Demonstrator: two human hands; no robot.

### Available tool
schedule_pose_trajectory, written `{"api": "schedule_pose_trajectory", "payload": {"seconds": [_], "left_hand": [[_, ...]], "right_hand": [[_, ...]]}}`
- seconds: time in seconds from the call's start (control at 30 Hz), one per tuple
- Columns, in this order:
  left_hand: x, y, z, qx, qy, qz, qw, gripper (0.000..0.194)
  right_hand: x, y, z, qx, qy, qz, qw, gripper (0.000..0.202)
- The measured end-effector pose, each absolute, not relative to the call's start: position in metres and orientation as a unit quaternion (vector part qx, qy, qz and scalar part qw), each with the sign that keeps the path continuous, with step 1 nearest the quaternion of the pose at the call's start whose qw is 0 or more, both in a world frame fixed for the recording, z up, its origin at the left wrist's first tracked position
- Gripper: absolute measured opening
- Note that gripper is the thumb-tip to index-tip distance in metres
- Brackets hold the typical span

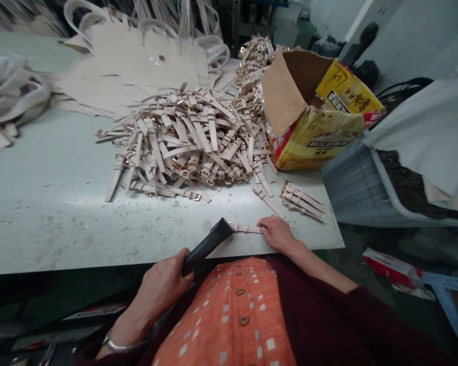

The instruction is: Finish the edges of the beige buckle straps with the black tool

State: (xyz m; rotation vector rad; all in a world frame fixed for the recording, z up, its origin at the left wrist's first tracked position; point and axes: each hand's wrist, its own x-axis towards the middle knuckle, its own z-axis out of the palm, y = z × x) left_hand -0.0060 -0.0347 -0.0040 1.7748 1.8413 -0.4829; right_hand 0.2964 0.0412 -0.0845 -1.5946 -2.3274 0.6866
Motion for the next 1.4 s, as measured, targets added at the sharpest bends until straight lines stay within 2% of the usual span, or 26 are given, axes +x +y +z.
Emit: {"api": "schedule_pose_trajectory", "payload": {"seconds": [0.1, 0.23, 0.4, 0.63, 1.4], "left_hand": [[-0.004, -0.030, -0.005, 0.680, 0.656, -0.192, 0.265, 0.028], [-0.004, -0.022, -0.004, 0.696, 0.641, -0.207, 0.250, 0.029], [-0.010, -0.012, 0.001, 0.698, 0.635, -0.227, 0.243, 0.029], [-0.009, -0.002, -0.009, 0.725, 0.602, -0.229, 0.244, 0.031], [-0.012, -0.002, -0.011, 0.722, 0.606, -0.233, 0.241, 0.032]], "right_hand": [[0.290, 0.033, -0.085, -0.546, -0.807, 0.173, 0.140, 0.019], [0.273, 0.034, -0.089, -0.493, -0.822, 0.204, 0.198, 0.033], [0.257, 0.042, -0.103, -0.424, -0.832, 0.264, 0.242, 0.021], [0.255, 0.048, -0.115, -0.417, -0.812, 0.284, 0.295, 0.012], [0.247, 0.046, -0.117, -0.443, -0.821, 0.222, 0.283, 0.008]]}}
